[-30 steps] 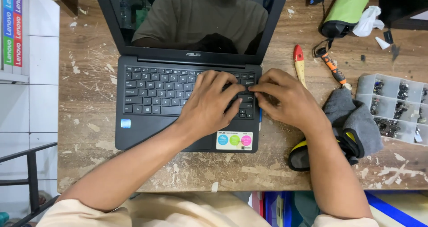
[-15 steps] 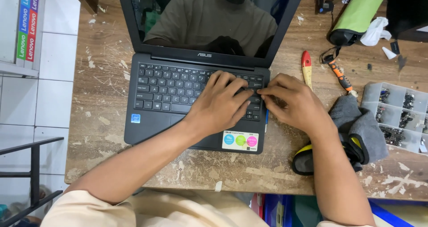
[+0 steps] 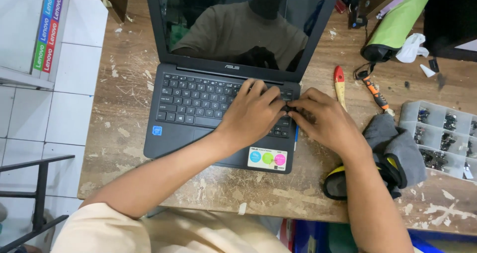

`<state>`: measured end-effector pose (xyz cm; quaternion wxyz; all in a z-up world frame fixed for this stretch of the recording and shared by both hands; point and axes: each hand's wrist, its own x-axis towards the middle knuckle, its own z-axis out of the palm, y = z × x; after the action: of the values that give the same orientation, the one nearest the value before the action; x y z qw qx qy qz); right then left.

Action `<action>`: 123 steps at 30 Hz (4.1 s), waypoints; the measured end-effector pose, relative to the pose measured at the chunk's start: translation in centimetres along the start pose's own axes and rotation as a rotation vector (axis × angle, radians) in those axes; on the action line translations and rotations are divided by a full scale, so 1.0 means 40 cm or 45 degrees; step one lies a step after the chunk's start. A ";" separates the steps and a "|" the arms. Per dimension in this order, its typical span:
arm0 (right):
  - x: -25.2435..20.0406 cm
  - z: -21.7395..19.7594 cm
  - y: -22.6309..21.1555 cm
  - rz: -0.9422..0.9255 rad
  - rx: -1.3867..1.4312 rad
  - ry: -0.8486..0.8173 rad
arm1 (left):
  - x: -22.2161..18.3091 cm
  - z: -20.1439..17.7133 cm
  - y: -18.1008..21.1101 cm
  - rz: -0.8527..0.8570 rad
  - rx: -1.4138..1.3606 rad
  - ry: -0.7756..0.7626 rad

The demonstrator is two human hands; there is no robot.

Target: The person is performing maintenance on a laptop keyboard, specifically removing and inspecting a keycap and using a small tool to adjust the internal mechanism.

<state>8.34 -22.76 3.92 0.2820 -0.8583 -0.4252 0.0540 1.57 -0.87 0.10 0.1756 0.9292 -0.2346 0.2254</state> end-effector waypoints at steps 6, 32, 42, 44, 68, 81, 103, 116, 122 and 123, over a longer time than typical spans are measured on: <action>-0.011 0.030 0.035 0.093 0.156 0.050 | 0.015 0.016 -0.006 0.015 0.040 -0.047; 0.002 0.006 -0.023 -0.183 0.380 0.279 | 0.011 0.007 -0.050 -0.099 -0.776 0.085; 0.004 0.011 -0.013 -0.133 0.393 0.250 | 0.017 -0.019 -0.048 -0.400 -1.055 -0.072; 0.000 0.019 -0.006 -0.115 0.358 0.261 | 0.017 -0.022 -0.048 -0.404 -1.063 -0.070; 0.007 0.012 -0.001 -0.260 0.150 0.288 | 0.014 -0.010 -0.055 -0.288 -1.094 -0.060; 0.012 0.019 -0.011 -0.278 0.278 0.299 | 0.012 -0.008 -0.059 -0.290 -1.103 -0.020; 0.003 0.038 0.020 -0.081 0.323 0.385 | 0.014 -0.007 -0.047 -0.296 -1.082 -0.038; 0.009 0.037 0.020 -0.069 0.333 0.339 | 0.015 -0.013 -0.049 -0.193 -0.833 -0.010; 0.005 0.038 0.011 0.017 0.339 0.327 | 0.014 -0.007 -0.049 -0.207 -0.862 0.002; 0.003 0.040 0.014 0.031 0.341 0.332 | 0.015 -0.007 -0.048 -0.213 -0.864 -0.003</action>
<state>8.26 -22.25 2.31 0.4459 -0.8179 -0.3637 0.0020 2.94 0.64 0.20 0.4919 0.8342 -0.2195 0.1183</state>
